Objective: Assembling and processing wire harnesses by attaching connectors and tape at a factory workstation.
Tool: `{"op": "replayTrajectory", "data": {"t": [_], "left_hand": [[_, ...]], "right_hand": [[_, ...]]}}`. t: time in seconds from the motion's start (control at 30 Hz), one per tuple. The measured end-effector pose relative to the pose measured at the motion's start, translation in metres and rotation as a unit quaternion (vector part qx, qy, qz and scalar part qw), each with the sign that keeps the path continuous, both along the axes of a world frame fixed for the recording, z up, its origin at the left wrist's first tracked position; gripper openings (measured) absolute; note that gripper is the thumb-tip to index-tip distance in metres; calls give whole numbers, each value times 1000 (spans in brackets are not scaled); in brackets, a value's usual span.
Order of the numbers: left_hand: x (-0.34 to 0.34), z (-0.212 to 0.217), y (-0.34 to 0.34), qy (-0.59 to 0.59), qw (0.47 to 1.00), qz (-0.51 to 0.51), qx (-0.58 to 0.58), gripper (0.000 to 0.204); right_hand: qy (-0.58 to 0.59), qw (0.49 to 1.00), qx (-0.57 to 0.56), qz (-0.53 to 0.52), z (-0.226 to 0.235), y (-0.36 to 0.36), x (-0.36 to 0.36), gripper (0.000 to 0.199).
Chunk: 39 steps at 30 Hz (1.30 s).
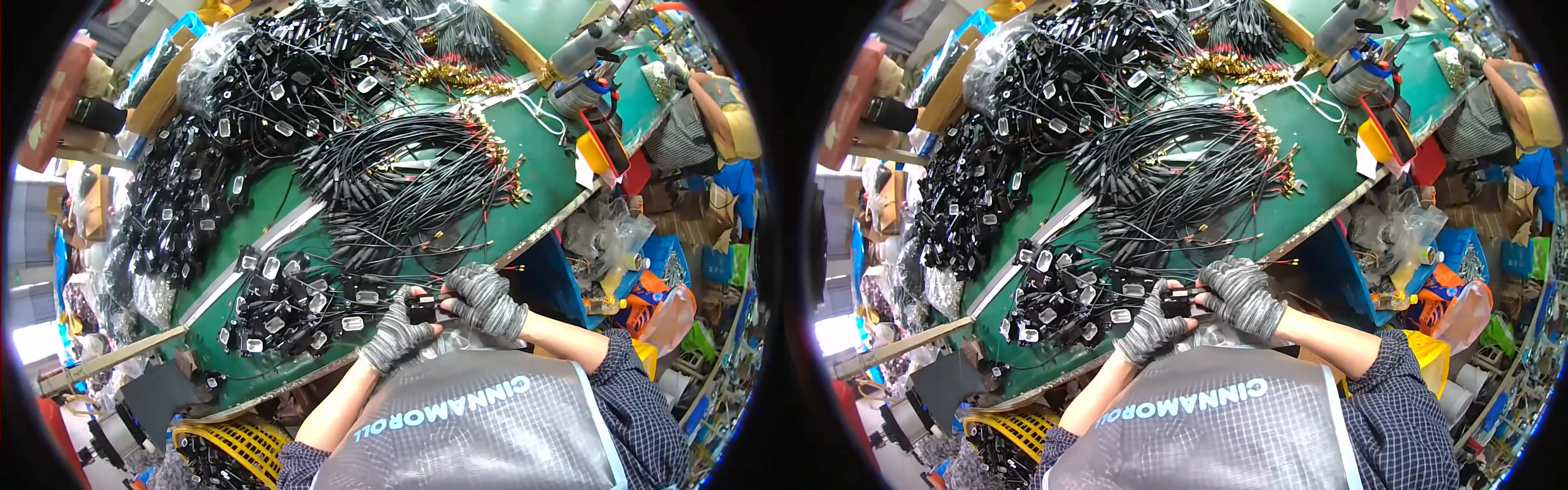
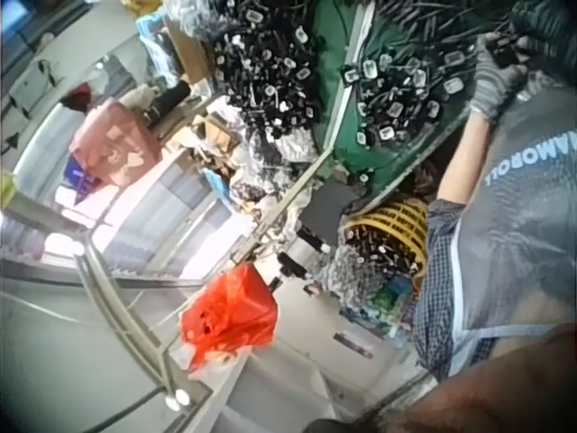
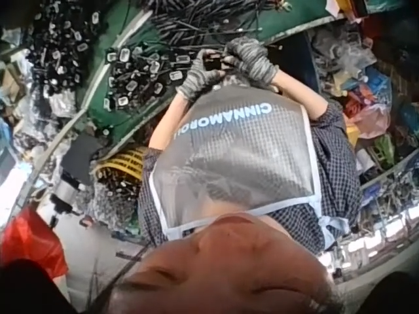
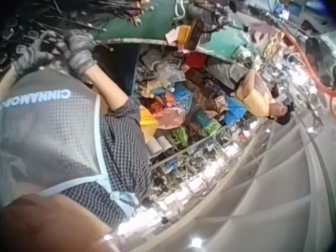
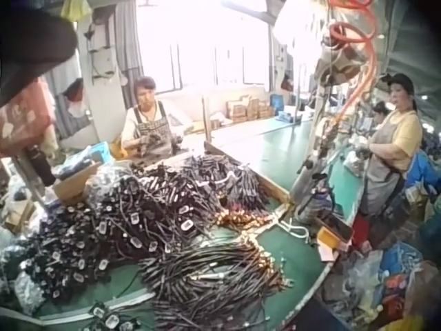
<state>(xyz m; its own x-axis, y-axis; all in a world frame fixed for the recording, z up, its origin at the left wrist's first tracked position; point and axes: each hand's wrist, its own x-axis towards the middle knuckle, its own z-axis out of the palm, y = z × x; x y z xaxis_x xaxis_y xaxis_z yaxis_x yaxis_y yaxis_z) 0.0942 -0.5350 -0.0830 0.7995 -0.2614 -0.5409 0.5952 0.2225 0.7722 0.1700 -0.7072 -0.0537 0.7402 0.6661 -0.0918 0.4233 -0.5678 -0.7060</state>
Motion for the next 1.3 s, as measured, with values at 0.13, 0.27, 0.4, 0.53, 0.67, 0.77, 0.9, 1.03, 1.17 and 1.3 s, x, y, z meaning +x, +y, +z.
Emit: {"op": "replayTrajectory", "data": {"t": [0.13,0.27,0.4,0.53,0.67,0.77,0.9,1.03,1.17,1.3], "left_hand": [[0,0,-3,10,998,26,-63,58],[0,7,-1,6,995,35,-92,58],[-3,8,5,-36,999,10,-23,60],[-4,15,4,-50,998,29,8,61],[-3,23,3,-40,998,31,36,59],[-3,24,3,-44,997,29,59,59],[-2,24,1,-13,999,33,38,60],[-5,9,0,-64,996,5,56,60],[-4,7,-3,-57,998,21,31,56],[-8,-3,-7,-74,997,15,6,52]], "right_hand": [[1,1000,23,13,8,1,7,20],[-124,988,57,70,11,3,10,19],[-93,987,14,133,14,7,12,21],[-52,993,49,91,19,13,11,24],[-58,991,44,108,20,12,12,25],[-88,988,11,123,19,12,11,24],[-65,993,24,94,21,12,11,23],[-78,990,30,116,16,8,11,23],[-68,995,37,64,18,5,12,25],[-103,988,27,108,15,1,15,25]]}}
